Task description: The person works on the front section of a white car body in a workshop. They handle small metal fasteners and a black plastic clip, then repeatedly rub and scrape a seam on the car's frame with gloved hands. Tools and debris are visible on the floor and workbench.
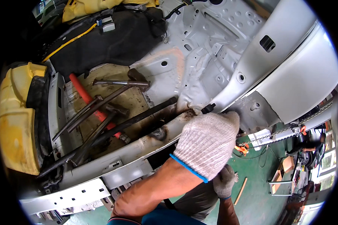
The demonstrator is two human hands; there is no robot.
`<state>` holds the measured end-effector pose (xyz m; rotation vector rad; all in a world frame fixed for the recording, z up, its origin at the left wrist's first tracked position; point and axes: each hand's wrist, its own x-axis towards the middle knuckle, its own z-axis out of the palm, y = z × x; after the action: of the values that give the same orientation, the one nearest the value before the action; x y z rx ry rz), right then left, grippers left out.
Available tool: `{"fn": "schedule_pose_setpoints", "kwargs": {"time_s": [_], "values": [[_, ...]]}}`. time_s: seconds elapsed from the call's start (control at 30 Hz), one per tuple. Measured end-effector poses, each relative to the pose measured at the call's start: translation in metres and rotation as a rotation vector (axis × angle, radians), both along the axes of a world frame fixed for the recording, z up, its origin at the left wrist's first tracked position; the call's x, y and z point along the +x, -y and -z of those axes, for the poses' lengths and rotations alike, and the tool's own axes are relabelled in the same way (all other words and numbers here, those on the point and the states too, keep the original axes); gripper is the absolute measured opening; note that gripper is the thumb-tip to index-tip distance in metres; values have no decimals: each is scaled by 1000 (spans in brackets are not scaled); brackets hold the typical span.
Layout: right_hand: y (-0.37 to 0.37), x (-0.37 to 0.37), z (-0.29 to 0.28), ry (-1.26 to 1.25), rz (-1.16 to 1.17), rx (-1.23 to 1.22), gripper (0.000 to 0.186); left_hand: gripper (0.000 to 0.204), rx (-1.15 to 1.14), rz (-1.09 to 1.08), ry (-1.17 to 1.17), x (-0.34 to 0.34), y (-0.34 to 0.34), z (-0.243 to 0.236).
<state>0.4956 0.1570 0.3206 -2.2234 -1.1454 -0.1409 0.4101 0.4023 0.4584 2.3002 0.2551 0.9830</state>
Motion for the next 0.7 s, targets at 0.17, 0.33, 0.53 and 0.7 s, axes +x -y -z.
{"fn": "schedule_pose_setpoints", "kwargs": {"time_s": [0.17, 0.33, 0.53, 0.7], "values": [[5, -2, 6, 3, 31, 33, 14, 8, -55, 54, -39, -18, 0, 26], [3, -3, 4, -18, 20, 52, 15, 10, -96, 84, 32, -17, -2, 31], [-2, -7, 3, -20, 29, 27, 15, 9, -66, 68, -41, -13, -6, 19], [-3, -3, 6, -32, 11, 46, 15, 23, -107, 6, 7, -28, 3, 68]]}}
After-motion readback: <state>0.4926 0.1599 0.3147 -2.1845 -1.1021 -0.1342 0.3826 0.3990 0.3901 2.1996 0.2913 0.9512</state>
